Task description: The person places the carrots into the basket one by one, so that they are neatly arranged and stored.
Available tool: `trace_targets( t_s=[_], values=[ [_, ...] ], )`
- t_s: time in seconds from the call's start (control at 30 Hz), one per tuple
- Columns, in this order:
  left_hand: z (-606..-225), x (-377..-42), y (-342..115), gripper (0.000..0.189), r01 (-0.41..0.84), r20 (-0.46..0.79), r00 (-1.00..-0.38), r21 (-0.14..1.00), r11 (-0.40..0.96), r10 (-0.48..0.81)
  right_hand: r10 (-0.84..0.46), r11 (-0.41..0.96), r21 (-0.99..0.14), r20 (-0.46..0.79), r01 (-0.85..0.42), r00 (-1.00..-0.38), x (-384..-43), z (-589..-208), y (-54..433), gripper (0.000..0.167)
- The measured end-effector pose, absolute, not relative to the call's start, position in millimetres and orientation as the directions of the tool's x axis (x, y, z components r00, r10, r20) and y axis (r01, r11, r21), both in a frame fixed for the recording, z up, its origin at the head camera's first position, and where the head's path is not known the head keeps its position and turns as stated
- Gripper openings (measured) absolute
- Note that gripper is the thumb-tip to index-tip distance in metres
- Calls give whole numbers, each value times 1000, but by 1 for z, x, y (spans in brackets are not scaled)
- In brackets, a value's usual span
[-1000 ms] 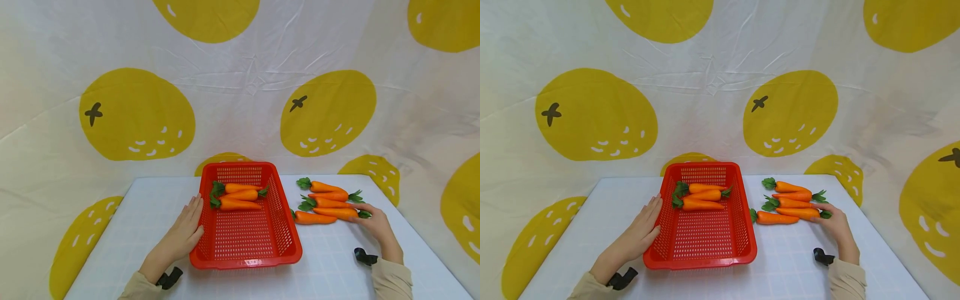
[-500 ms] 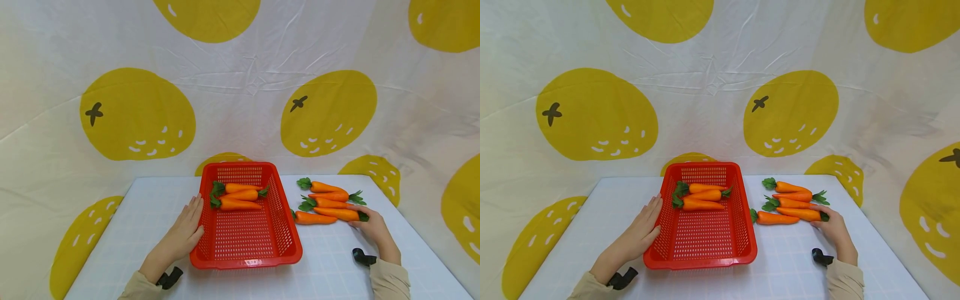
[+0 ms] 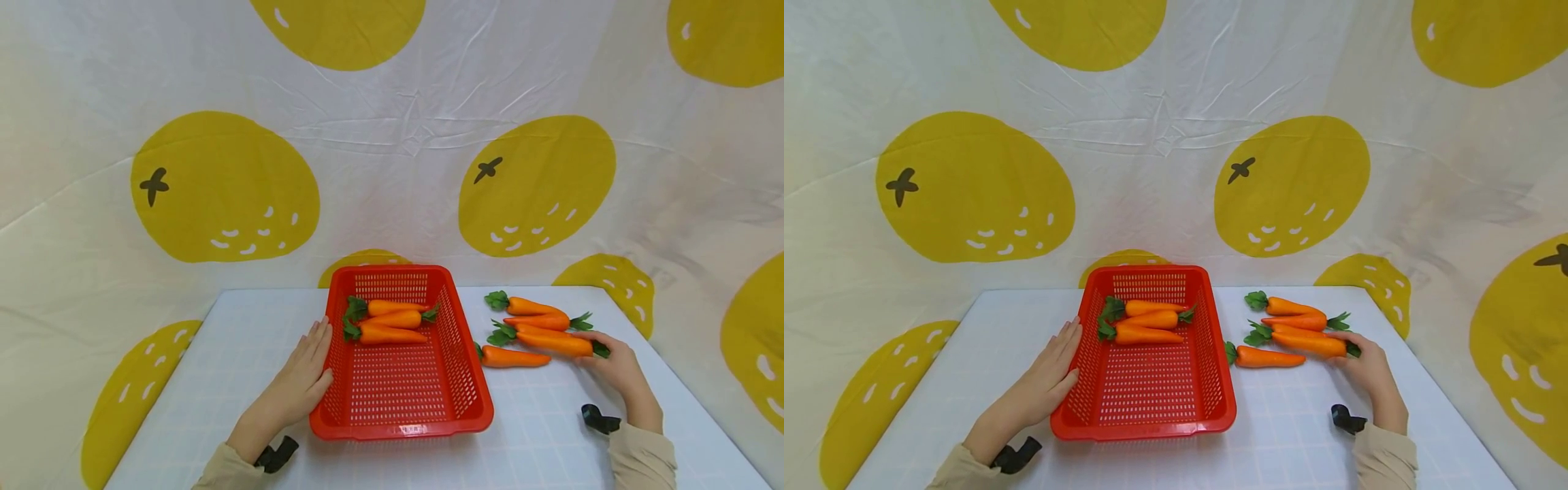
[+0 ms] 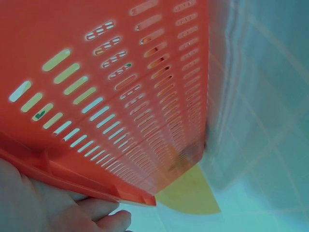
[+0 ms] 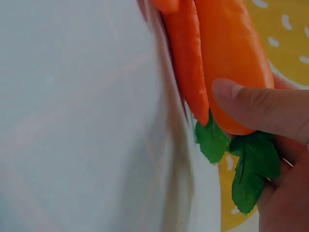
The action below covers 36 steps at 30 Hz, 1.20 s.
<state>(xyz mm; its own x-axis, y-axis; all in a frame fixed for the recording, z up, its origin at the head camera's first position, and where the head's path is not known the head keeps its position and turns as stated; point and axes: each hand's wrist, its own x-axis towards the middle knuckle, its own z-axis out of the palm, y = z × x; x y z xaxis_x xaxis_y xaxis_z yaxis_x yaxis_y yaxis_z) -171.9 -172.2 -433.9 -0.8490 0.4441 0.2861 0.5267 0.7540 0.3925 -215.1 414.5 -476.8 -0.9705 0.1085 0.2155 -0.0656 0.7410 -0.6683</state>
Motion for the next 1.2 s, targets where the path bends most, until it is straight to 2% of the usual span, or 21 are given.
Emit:
trace_targets(
  t_s=[0.07, 0.13, 0.53, 0.93, 1.2],
  values=[
    [-434, -172, -172, 71, 524, 283, -851, 394, 756, 443, 74, 749, -662, 114, -21, -991, -213, -467, 420, 48],
    [-433, -171, -172, 71, 520, 281, -853, 394, 758, 439, 53, 749, -662, 96, -24, -994, -212, -460, 421, 51],
    [-432, -172, -172, 71, 519, 279, -854, 399, 755, 440, 41, 766, -634, 217, -109, -975, -226, -425, 404, 46],
    [-435, -173, -173, 71, 519, 279, -854, 409, 751, 439, 33, 768, -632, 202, -104, -979, -242, -381, 368, 47],
    [-435, -173, -173, 71, 516, 274, -856, 406, 754, 438, -14, 774, -606, 274, -184, -962, -248, -359, 345, 44]
  ],
)
